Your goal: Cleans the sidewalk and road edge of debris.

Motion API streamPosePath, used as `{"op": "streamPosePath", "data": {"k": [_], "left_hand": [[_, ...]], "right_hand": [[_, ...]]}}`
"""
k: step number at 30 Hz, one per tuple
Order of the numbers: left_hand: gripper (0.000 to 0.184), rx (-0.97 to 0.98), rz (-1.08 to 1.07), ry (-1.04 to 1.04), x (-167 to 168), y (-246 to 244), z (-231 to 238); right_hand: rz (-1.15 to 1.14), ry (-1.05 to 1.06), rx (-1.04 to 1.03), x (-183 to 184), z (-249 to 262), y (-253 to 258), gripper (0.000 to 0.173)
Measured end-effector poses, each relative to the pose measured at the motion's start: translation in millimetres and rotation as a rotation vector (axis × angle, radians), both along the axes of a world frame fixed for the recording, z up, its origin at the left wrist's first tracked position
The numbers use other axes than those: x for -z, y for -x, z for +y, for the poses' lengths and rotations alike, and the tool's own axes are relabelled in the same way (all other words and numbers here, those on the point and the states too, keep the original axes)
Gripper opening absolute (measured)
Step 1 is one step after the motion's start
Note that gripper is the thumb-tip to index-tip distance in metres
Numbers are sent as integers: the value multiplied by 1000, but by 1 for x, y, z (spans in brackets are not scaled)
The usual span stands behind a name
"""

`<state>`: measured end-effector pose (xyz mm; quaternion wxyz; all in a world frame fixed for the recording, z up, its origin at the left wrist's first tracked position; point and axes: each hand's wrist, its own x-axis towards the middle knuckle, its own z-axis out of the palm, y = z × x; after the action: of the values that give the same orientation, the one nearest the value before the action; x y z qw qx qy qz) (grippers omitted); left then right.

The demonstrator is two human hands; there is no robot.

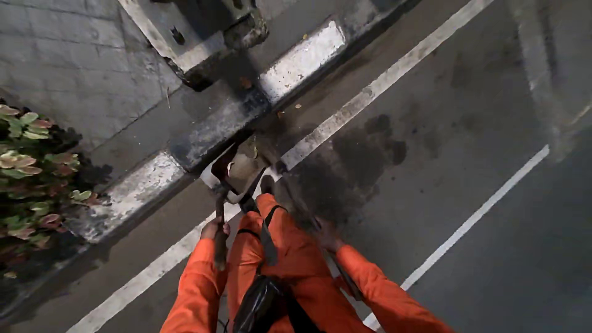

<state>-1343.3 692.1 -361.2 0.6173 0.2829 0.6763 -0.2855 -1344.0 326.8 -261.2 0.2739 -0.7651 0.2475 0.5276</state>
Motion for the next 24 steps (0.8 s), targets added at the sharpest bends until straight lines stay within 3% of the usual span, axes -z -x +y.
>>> {"op": "streamPosePath", "data": {"k": [2, 5, 7, 9, 12, 15, 17, 20, 24], "left_hand": [[29, -77, -19, 56, -13, 14, 9], [41, -140, -32, 134, -37, 16, 23], [42, -137, 16, 135, -46, 13, 30], [42, -123, 44, 138, -48, 6, 34], [40, -110, 73, 136, -50, -8, 30], [39, -126, 81, 133, -50, -13, 29], [41, -149, 71, 150, -49, -10, 34], [43, -160, 36, 186, -51, 16, 61], [38, -86, -46, 192, -57, 77, 113]], "right_hand": [[-46, 140, 87, 13, -22, -35, 64], [-57, 293, 66, 60, -45, -135, 63], [-112, 330, 3, 108, -52, -192, 56], [-136, 328, -120, 147, -42, -218, 53], [-6, 146, -291, 145, 11, -176, 73], [142, -29, -405, 97, 68, -113, 67], [184, -119, -483, 82, 80, -87, 67], [253, -210, -427, 48, 69, -50, 66], [168, -46, -198, -8, 68, 18, 67]]}}
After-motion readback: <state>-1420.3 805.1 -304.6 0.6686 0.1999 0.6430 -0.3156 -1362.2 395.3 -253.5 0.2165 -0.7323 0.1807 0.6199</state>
